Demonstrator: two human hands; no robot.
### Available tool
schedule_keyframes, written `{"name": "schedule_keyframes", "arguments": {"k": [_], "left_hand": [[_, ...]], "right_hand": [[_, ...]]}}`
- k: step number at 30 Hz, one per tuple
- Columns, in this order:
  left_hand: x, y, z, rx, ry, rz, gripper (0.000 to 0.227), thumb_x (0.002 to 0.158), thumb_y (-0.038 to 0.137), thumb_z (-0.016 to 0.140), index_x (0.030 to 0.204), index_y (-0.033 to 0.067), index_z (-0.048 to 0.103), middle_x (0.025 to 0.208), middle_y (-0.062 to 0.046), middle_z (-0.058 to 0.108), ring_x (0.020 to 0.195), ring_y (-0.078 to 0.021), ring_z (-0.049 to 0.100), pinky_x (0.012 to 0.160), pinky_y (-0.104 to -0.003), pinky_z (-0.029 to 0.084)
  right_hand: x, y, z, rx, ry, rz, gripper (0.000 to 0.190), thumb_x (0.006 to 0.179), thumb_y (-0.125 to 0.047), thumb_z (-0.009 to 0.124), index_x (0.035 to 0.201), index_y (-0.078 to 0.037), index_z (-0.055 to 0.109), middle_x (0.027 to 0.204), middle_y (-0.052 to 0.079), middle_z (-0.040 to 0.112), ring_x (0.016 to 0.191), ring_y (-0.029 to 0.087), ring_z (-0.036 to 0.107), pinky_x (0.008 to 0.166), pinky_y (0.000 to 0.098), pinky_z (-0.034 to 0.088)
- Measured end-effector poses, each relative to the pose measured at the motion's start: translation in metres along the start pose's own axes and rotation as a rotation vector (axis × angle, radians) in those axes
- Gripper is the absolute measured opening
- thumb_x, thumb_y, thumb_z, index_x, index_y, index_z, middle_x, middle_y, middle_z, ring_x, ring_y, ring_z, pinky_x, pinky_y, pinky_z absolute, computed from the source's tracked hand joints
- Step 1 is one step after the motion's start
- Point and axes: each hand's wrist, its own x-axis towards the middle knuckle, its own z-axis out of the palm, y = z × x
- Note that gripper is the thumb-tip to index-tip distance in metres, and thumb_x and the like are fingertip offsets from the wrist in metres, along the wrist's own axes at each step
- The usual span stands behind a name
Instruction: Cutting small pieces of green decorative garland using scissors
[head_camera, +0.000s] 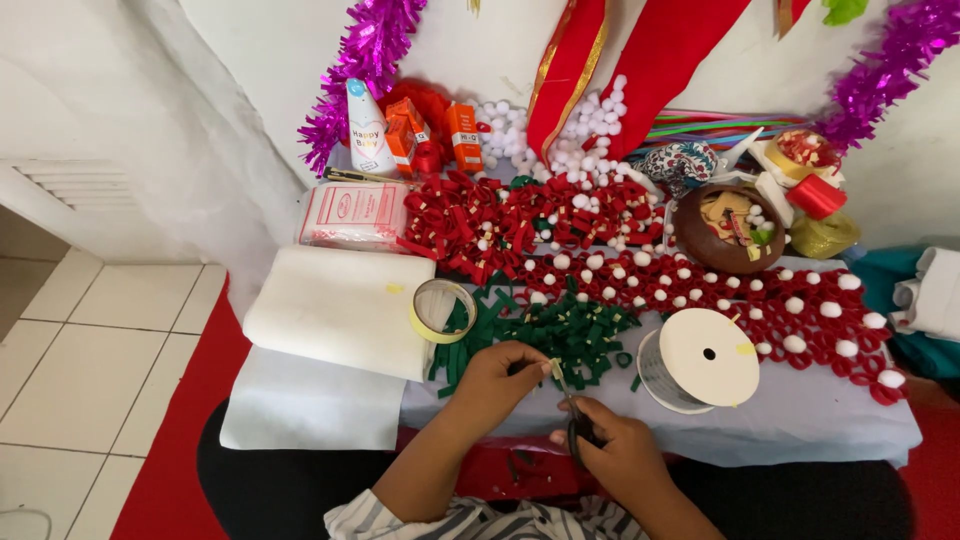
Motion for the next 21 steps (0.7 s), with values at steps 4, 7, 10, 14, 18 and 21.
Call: {"name": "schedule_keyframes", "arguments": {"k": [4,7,10,14,18,21], "left_hand": [[-0.001,0.001,0.001,0.065,0.007,0.018,0.014,0.090,0.015,0.072,0.092,0.0023,0.078,0.079,-0.002,0.069,0.066,-0.0100,0.055,0.062,-0.023,0.047],[-0.001,0.001,-0.001,0.030,0.000,-0.004,0.013,0.089,0.014,0.071,0.091,0.0021,0.077,0.075,-0.002,0.068,0.064,-0.0096,0.055,0.060,-0.023,0.046],[0.000,0.000,-0.002,0.022,-0.045,-0.016,0.011,0.090,0.012,0.071,0.090,0.0025,0.077,0.069,0.000,0.061,0.061,-0.0088,0.049,0.057,-0.023,0.042],[0.001,-0.005,-0.003,-0.068,-0.085,-0.026,0.011,0.090,0.010,0.070,0.093,0.0017,0.076,0.072,-0.001,0.063,0.063,-0.0090,0.050,0.059,-0.022,0.042],[0.004,-0.019,-0.004,-0.426,-0.099,-0.015,0.026,0.093,0.001,0.066,0.119,0.0038,0.069,0.082,0.000,0.059,0.063,-0.0066,0.047,0.055,-0.020,0.038],[0.007,-0.022,-0.002,-0.465,-0.090,0.024,0.042,0.090,-0.001,0.070,0.132,0.0047,0.062,0.095,-0.007,0.067,0.069,-0.0088,0.052,0.059,-0.020,0.040]], "right_hand": [[-0.004,-0.005,-0.004,-0.095,-0.017,0.042,0.047,0.075,-0.030,0.087,0.120,-0.020,0.078,0.072,0.000,0.084,0.054,0.009,0.066,0.058,0.0223,0.048],[-0.003,-0.003,-0.002,-0.023,0.016,0.019,0.047,0.073,-0.024,0.089,0.118,-0.018,0.079,0.083,-0.002,0.088,0.062,0.009,0.074,0.063,0.0214,0.053],[-0.002,0.001,-0.002,0.037,0.000,0.061,0.043,0.074,-0.020,0.089,0.116,-0.015,0.081,0.072,0.002,0.084,0.056,0.010,0.066,0.058,0.0222,0.049],[0.002,0.009,-0.007,0.228,-0.013,0.043,0.040,0.076,-0.009,0.088,0.116,-0.009,0.083,0.057,0.005,0.067,0.048,0.013,0.048,0.050,0.0254,0.035],[0.003,0.013,-0.001,0.198,-0.075,0.013,0.042,0.073,-0.006,0.089,0.114,-0.009,0.081,0.075,0.005,0.081,0.059,0.013,0.067,0.060,0.0236,0.051],[0.001,0.010,0.001,0.109,-0.074,-0.083,0.037,0.074,-0.013,0.088,0.111,-0.012,0.082,0.060,0.001,0.070,0.048,0.010,0.051,0.050,0.0240,0.040]]}}
